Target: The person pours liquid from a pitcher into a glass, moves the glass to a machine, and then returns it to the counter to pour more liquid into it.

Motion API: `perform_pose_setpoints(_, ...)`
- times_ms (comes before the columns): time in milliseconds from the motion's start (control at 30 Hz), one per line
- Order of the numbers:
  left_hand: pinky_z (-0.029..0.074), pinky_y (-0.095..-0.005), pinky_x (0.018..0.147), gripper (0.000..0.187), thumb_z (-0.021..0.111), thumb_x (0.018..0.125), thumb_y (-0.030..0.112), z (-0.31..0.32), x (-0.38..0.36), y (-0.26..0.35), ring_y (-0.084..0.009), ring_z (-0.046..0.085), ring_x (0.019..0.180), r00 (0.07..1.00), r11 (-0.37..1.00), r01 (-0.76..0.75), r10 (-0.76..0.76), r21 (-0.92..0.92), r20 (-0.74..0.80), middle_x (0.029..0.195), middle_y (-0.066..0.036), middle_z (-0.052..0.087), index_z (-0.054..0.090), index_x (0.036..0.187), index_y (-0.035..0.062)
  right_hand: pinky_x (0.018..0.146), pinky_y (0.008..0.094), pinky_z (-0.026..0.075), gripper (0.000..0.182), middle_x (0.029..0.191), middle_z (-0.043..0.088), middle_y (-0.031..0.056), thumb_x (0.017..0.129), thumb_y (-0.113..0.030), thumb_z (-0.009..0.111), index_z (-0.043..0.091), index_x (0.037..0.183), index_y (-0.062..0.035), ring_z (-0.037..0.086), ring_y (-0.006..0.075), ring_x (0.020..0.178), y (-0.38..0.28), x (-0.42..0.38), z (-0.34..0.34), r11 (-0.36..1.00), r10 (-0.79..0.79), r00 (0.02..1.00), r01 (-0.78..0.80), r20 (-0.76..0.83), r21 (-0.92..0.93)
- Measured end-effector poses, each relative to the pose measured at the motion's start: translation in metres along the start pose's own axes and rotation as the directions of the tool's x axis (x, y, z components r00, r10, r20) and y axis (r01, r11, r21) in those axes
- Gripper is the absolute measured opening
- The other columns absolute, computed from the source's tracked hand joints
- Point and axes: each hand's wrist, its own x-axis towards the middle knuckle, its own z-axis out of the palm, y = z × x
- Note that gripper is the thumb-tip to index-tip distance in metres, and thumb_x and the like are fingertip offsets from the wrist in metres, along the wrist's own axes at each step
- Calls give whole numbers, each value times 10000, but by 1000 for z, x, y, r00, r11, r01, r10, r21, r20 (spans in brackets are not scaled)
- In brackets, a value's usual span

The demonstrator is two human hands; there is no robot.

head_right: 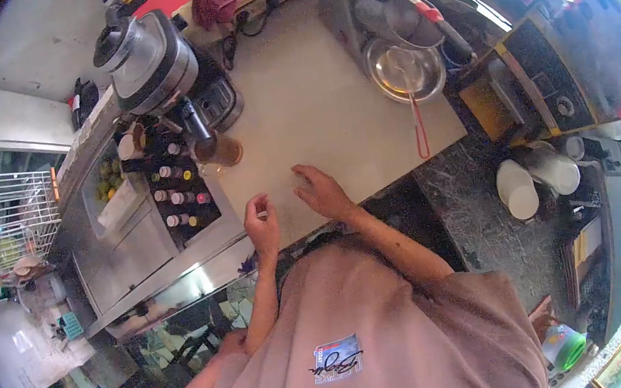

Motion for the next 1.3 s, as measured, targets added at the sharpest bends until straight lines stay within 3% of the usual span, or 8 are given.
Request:
perform_pose_setpoints(333,534,-290,697,141,647,907,43,93,-52,79,-175,679,879,906,976,-217,215,-36,364,959,-89,699,695,1038,22,854,330,556,312,1102,725,127,939,-142,686,651,1207,13,708,199,948,13,-137,-135,951,289,953,-274,-96,143)
perform_pose_setpoints(433,541,-303,737,155,662,904,67,129,-74,97,-184,683,879,747,991,-117,131,-66,652,976,-98,701,699,1049,25,796,314,566,273,1081,729,111,937,-140,689,676,1166,8,700,156,891,9,-202,-176,887,446,859,-388,-250,250)
perform_pose_setpoints(500,541,-330,747,171,679,885,102,157,-93,112,-229,688,858,496,934,-329,298,-141,815,978,-108,697,698,1039,29,778,320,571,220,1004,740,112,925,-88,658,691,1117,15,699,162,868,18,-254,-198,833,544,766,-443,-343,332)
perform_pose_setpoints(700,506,-400,967,313,682,896,158,242,-169,159,-292,655,1102,-33,864,-404,313,-299,949,1168,-130,663,642,1187,49,652,298,525,159,799,721,80,863,-24,602,711,977,-7,663,128,705,38,-376,-245,819,506,458,-520,-731,242)
perform_pose_setpoints(800,481,-421,1017,502,702,900,209,284,-210,166,-319,609,1195,-53,856,-401,333,-326,941,1303,-163,603,537,1344,41,684,290,517,198,827,715,64,825,-91,696,697,1014,-30,668,139,738,33,-388,-281,859,233,254,-507,-939,76)
perform_pose_setpoints(867,404,-463,1103,772,751,883,244,313,-230,171,-374,511,1307,40,858,-398,368,-323,929,1438,-244,476,338,1496,20,820,328,528,463,1050,708,97,798,-116,747,623,1241,-62,677,185,893,27,-379,-307,867,231,156,-481,-960,130)
perform_pose_setpoints(1033,348,-466,1150,1001,792,854,307,364,-259,196,-394,398,1410,96,833,-396,455,-386,885,1538,-284,338,159,1565,-4,1062,422,450,831,1372,573,162,748,-208,829,430,1462,-65,583,286,1247,47,-350,-362,928,140,426,-372,-894,-32)
perform_pose_setpoints(1300,358,-474,1146,989,761,867,262,386,-263,211,-438,395,1408,167,805,-397,535,-441,828,1521,-329,344,128,1567,-33,1033,444,481,843,1331,617,167,698,-338,870,483,1393,-58,587,356,1256,66,-332,-379,917,162,561,-390,-812,-86)
